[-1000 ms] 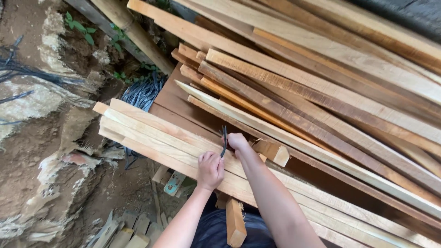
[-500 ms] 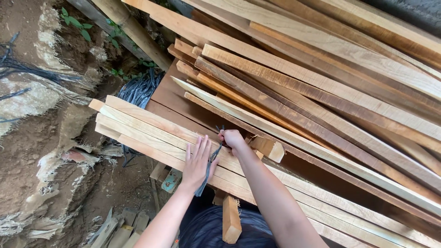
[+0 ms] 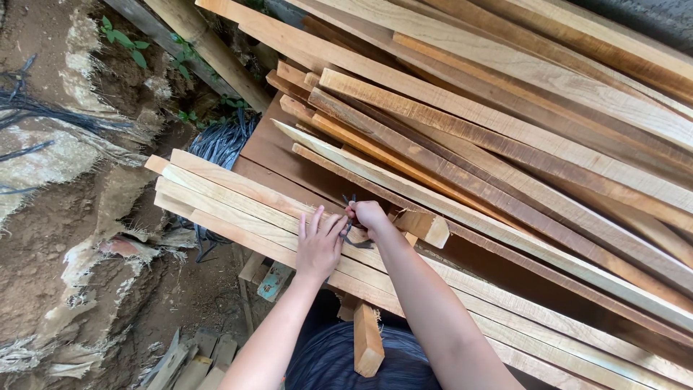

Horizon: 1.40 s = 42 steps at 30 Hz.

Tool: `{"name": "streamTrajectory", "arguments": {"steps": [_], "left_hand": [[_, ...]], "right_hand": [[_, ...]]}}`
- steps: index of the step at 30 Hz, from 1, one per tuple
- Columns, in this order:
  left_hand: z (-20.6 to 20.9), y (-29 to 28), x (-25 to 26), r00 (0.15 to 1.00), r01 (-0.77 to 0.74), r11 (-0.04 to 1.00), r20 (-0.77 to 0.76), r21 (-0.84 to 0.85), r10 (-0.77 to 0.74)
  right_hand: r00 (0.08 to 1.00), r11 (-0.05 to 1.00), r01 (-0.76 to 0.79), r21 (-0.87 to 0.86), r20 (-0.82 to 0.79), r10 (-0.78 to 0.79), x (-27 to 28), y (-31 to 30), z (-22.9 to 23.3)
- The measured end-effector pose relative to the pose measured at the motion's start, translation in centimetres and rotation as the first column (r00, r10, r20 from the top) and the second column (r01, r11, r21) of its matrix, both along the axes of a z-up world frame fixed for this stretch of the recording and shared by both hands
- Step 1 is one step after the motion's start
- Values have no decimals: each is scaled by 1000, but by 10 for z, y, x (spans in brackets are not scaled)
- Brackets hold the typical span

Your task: The person stacks several thin wooden planks on a workbench and then secures them together using a black plastic tie. The camera is extremely shaky throughout the process.

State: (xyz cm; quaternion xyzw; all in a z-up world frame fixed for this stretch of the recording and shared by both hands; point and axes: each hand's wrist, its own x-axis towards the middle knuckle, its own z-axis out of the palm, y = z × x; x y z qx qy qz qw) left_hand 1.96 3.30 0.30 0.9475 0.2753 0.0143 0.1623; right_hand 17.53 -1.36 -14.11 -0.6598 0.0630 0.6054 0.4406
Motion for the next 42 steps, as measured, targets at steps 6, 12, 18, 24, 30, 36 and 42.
{"name": "streamTrajectory", "arguments": {"steps": [6, 12, 18, 24, 30, 36, 42], "left_hand": [[-11, -1, -1, 997, -44, 999, 61, -3, 44], [-8, -3, 1, 991, -75, 997, 109, -8, 76], [-3, 2, -2, 973, -68, 986, 207, -156, 99], [5, -6, 6, 926, -100, 923, 304, -371, 223], [-20, -19, 5, 896, -142, 912, 341, -384, 283], [1, -20, 12, 877, -102, 952, 425, -289, 223], [-8, -22, 6, 888, -90, 943, 403, -321, 223]], "right_hand": [[996, 996, 82, -22, -23, -82, -5, -3, -21], [990, 986, 126, -112, -55, -133, -7, -3, -56], [998, 984, 39, -172, -33, -45, 2, 2, -34], [995, 992, 65, -107, -68, -72, 2, -1, -58], [999, 997, 44, 56, 0, -44, 0, -7, 17], [988, 968, 145, 204, 23, -152, -4, -27, 18], [959, 965, 236, 114, -187, -212, 0, -21, 1]]}}
